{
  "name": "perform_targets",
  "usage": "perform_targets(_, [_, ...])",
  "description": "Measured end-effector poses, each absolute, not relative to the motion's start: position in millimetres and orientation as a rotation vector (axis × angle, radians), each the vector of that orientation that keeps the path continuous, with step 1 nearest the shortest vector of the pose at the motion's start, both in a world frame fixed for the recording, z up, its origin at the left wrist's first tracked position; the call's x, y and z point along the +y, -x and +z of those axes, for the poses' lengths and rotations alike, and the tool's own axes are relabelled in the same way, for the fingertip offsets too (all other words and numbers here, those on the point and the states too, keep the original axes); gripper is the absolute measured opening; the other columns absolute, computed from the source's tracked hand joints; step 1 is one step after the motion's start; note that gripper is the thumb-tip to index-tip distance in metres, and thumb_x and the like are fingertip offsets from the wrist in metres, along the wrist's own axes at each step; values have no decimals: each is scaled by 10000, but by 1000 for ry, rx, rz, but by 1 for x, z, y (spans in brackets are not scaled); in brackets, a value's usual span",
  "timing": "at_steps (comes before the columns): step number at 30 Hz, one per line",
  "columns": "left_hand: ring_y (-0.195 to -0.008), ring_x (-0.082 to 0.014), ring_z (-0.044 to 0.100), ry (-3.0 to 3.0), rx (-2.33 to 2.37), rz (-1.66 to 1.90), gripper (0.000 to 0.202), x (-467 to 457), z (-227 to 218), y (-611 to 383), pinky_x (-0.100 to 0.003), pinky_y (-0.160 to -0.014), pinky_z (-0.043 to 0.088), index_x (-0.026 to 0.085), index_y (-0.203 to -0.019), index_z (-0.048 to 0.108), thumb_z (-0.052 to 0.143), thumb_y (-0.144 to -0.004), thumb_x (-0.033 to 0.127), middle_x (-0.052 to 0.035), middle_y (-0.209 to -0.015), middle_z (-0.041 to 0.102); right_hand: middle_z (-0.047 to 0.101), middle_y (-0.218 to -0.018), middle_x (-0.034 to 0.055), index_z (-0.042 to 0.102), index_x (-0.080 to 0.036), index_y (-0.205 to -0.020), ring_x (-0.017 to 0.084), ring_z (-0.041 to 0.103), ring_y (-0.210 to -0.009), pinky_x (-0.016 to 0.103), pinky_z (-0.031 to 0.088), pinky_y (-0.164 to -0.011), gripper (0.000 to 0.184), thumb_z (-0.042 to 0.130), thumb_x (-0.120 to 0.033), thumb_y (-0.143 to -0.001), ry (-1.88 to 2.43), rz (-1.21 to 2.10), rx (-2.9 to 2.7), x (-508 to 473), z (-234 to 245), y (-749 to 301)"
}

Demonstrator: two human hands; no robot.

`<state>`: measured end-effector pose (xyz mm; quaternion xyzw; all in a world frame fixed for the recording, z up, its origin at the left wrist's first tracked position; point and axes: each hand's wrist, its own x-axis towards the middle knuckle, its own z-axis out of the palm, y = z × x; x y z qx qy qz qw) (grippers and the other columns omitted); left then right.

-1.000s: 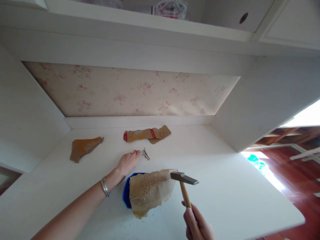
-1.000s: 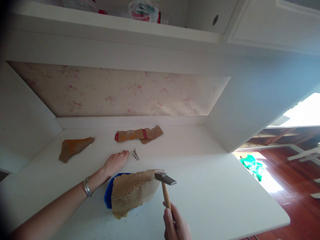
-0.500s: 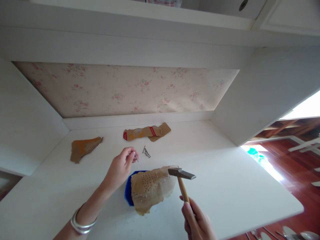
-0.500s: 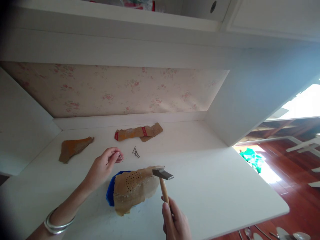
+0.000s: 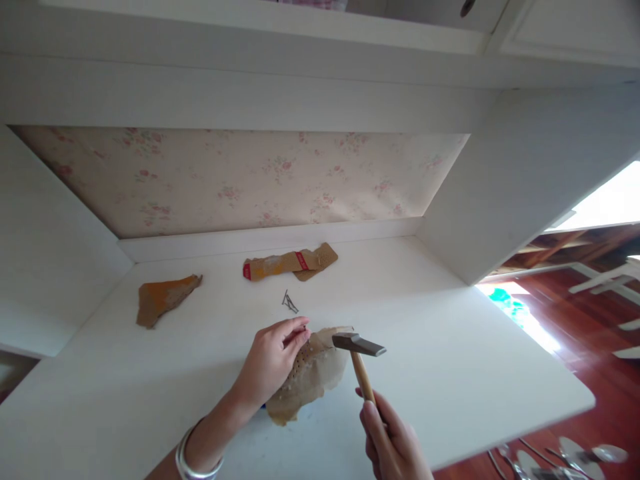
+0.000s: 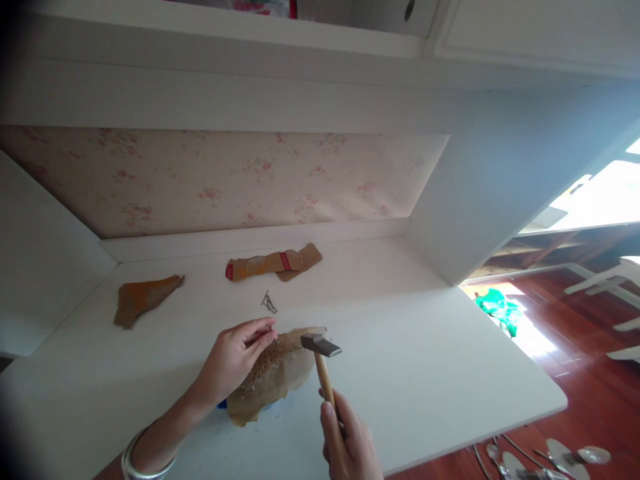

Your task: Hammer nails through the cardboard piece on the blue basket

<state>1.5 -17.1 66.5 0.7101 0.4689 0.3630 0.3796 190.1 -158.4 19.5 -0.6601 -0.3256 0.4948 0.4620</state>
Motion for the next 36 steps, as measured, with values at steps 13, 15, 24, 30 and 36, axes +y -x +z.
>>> perform_targets(13, [-846, -181, 722, -2035, 1153, 973, 204, -21, 67, -8, -267, -800, 583, 243, -970, 732, 546, -955, 324, -25, -951, 764, 234, -483, -114, 604, -140, -1084, 73, 216, -403, 202, 102, -368, 705, 470, -775, -808, 1621, 1240, -834, -157, 19, -188])
perform_targets(15, [-857, -182, 723, -2030, 1161, 968, 199, -21, 66, -8, -265, -805, 582, 247, -976, 733, 549, -953, 320, -23, -962, 766, 240, -484, -111, 607, -138, -1087, 75, 222, -402, 201, 106, -365, 721, 460, -785, -804, 1627, 1237, -839, -156, 17, -188])
perform_targets(24, [-828, -166, 718, -2026, 1179, 942, 180, -21, 66, -8, -231, -768, 563, 259, -956, 717, 545, -954, 312, 3, -938, 764, 276, -449, -103, 644, -147, -1066, 95, 298, -390, 199, 203, -358, 753, 460, -814, -769, 1674, 1203, -862, -153, 16, -189])
perform_targets(30, [-833, -162, 712, -2020, 1184, 924, 173, -21, 66, -8, -227, -776, 552, 266, -956, 711, 544, -955, 307, 12, -939, 760, 274, -455, -102, 639, -151, -1043, 91, 272, -396, 202, 164, -365, 757, 454, -828, -759, 1667, 1198, -865, -152, 17, -187])
perform_targets(36, [-858, -162, 709, -2048, 1171, 883, 193, -21, 63, -9, -238, -801, 549, 282, -982, 709, 521, -970, 325, 18, -970, 757, 269, -460, -104, 629, -131, -1057, 87, 259, -411, 203, 134, -382, 756, 440, -811, -786, 1656, 1198, -869, -151, 19, -184])
